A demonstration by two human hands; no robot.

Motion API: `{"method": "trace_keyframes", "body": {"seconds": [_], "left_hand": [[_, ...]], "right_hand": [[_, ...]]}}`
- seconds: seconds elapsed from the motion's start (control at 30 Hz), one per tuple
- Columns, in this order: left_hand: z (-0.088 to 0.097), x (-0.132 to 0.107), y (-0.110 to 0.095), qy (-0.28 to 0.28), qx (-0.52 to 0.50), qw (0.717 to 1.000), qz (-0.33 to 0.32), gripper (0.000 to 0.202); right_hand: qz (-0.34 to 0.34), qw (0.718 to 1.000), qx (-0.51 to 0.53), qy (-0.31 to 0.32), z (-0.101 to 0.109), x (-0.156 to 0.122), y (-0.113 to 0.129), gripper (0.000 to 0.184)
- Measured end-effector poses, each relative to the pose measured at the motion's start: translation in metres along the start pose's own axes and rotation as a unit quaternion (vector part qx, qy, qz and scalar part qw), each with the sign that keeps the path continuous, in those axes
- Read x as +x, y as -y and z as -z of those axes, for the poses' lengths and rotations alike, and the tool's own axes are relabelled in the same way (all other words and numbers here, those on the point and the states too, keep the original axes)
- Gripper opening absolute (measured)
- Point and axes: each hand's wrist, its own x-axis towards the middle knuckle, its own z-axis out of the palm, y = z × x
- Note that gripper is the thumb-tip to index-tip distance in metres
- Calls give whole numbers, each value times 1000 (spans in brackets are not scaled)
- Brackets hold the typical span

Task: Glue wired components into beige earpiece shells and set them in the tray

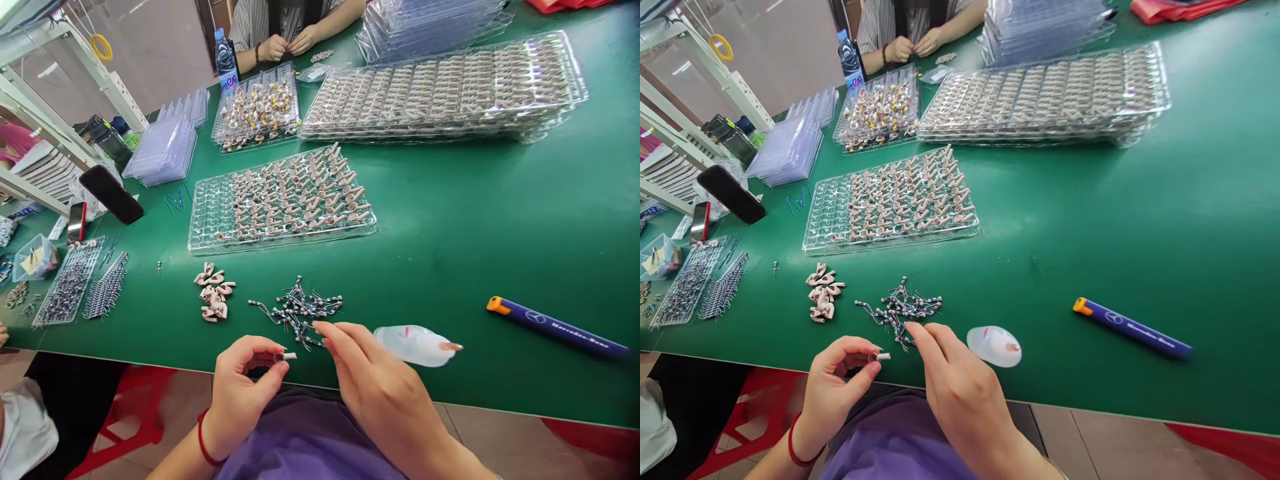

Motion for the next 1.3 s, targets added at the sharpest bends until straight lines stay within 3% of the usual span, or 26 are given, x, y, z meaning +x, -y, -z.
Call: {"method": "trace_keyframes", "body": {"seconds": [0.1,0.17,0.3,0.43,0.6,0.73,0.83,1.07,1.17,1.3], "left_hand": [[-4,-2,-1,-4,-51,999,17,11],[-6,-4,-3,2,-91,996,22,9],[-7,-7,-6,22,-204,977,60,12],[-9,-10,-8,32,-261,957,122,15],[-11,-12,-9,26,-257,957,130,10],[-17,-12,-10,36,-216,969,114,11],[-23,-10,-12,28,-190,978,87,15],[-29,-12,-15,-17,-97,995,-25,12],[-28,-14,-15,-20,-91,995,-40,12],[-27,-13,-14,-19,-75,995,-58,14]], "right_hand": [[-26,997,76,16,9,2,3,34],[-57,983,177,13,15,3,6,28],[-164,923,347,11,24,-3,7,9],[-262,865,427,27,22,-16,6,15],[-330,803,496,29,23,-20,8,21],[-352,758,544,77,26,-17,11,24],[-322,754,565,89,24,-15,12,18],[-283,785,548,60,23,-18,16,10],[-296,766,565,76,26,-16,18,12],[-382,719,571,106,30,-12,23,25]]}}
